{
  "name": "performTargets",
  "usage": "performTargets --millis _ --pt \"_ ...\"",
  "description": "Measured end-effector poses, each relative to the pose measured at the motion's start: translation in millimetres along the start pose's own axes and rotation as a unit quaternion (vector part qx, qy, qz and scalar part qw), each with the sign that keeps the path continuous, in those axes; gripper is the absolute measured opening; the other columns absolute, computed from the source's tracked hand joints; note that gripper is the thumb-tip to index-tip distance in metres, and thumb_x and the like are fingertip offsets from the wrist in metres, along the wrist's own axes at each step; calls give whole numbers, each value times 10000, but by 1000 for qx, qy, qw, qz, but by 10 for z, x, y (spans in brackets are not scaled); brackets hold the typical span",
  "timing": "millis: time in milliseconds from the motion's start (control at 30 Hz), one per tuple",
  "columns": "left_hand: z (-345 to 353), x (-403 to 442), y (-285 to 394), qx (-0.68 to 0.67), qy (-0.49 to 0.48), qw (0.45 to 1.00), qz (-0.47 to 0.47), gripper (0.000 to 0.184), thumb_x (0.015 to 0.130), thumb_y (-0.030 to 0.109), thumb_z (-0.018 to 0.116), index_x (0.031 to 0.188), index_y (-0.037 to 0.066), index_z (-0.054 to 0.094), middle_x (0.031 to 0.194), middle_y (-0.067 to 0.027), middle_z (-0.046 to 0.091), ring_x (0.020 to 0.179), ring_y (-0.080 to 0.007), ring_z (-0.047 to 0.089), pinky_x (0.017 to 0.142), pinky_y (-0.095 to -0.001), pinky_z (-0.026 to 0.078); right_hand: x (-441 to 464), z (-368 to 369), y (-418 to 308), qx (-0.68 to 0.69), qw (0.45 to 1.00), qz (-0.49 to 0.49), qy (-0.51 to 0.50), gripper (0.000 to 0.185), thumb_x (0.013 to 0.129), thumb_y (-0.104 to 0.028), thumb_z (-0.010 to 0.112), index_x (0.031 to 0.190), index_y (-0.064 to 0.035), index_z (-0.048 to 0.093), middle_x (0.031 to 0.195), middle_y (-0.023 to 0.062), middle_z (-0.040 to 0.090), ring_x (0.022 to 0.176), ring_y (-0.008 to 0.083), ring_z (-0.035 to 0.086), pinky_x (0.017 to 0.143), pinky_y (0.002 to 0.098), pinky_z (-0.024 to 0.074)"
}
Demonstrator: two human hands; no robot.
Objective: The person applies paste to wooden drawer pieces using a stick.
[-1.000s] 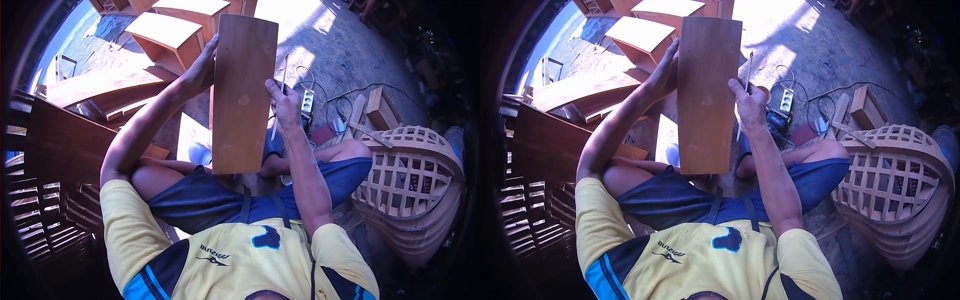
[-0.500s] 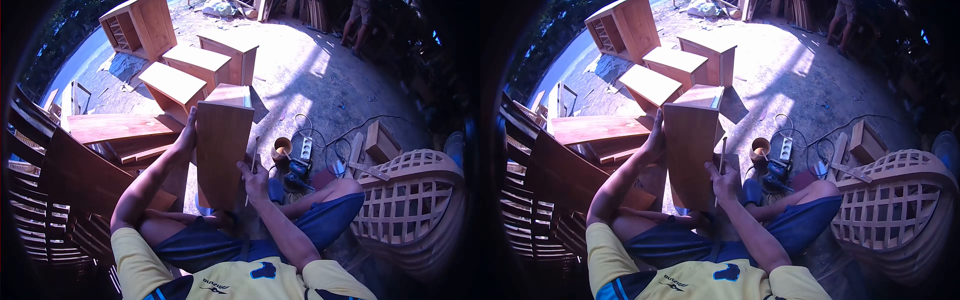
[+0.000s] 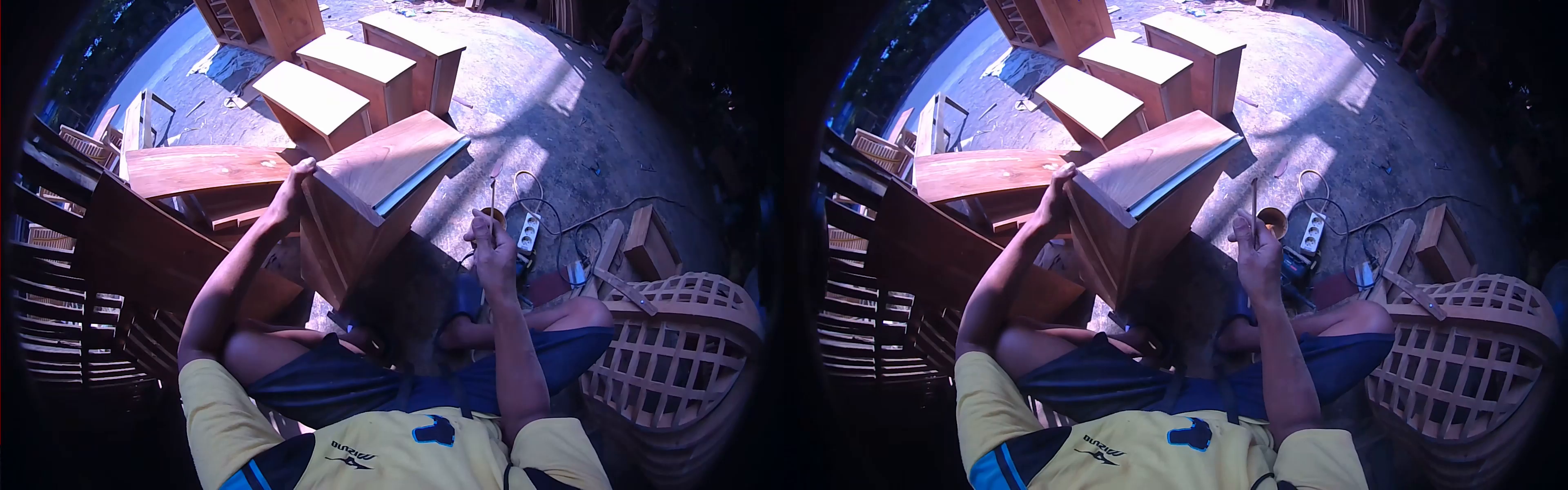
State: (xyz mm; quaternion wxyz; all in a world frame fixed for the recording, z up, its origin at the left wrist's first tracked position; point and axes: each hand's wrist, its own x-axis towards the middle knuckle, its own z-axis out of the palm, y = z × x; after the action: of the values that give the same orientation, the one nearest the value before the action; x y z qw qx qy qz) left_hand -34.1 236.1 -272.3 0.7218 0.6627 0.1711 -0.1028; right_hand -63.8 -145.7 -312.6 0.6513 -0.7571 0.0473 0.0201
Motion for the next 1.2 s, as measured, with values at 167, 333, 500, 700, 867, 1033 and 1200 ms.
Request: performTargets --millis 167,333,500,700,867,1033,1200 --pt "102 -224 -37 164 -123 955 213 475 981 485 473 1008 32 613 925 -27 580 920 -136 532 880 -307 421 -115 -81 -153 -38 989 -122 -75 455 1096 -325 542 1381 20 623 965 6 641 811 73 587 745 243 479" --pt "279 -481 23 232 -148 925 262 450 982 408 415 902 -9 564 779 -8 492 786 -116 489 748 -284 410 -364 43 -560 -135 948 -273 -92 419 1037 -190 632 1424 -31 610 957 115 663 772 172 599 764 323 511" --pt "247 -591 -202 248 -91 920 291 473 985 400 382 892 -23 573 809 -47 550 796 -128 521 751 -288 431 -519 103 -644 -168 929 -268 -192 419 997 -127 669 1412 -82 637 829 119 591 721 230 589 678 365 484" --pt "87 -695 -540 86 -11 977 197 816 960 766 330 844 10 612 714 -17 583 673 -110 519 649 -286 413 -547 270 -684 -165 907 -296 -250 467 934 -43 719 1392 -114 661 806 100 569 685 216 578 634 360 475" --pt "45 -852 -532 135 -15 969 204 835 954 788 323 811 12 596 719 -27 603 673 -104 511 627 -281 391 -539 678 -796 -222 875 -339 -265 444 957 -104 700 1394 -172 661 815 89 541 660 240 620 590 403 512" --pt "37 -888 -484 210 -55 941 262 786 996 711 307 834 -3 594 686 -53 578 671 -124 517 636 -302 420 -575 880 -872 -255 860 -342 -282 446 972 -101 676 1407 -195 651 829 81 531 657 249 617 583 411 516" --pt "58 -869 -497 202 -75 932 291 713 1036 641 342 849 5 606 678 -41 564 657 -124 512 620 -294 420 -608 806 -869 -321 825 -359 -297 442 961 -100 681 1394 -186 657 821 81 525 648 245 621 574 409 522"
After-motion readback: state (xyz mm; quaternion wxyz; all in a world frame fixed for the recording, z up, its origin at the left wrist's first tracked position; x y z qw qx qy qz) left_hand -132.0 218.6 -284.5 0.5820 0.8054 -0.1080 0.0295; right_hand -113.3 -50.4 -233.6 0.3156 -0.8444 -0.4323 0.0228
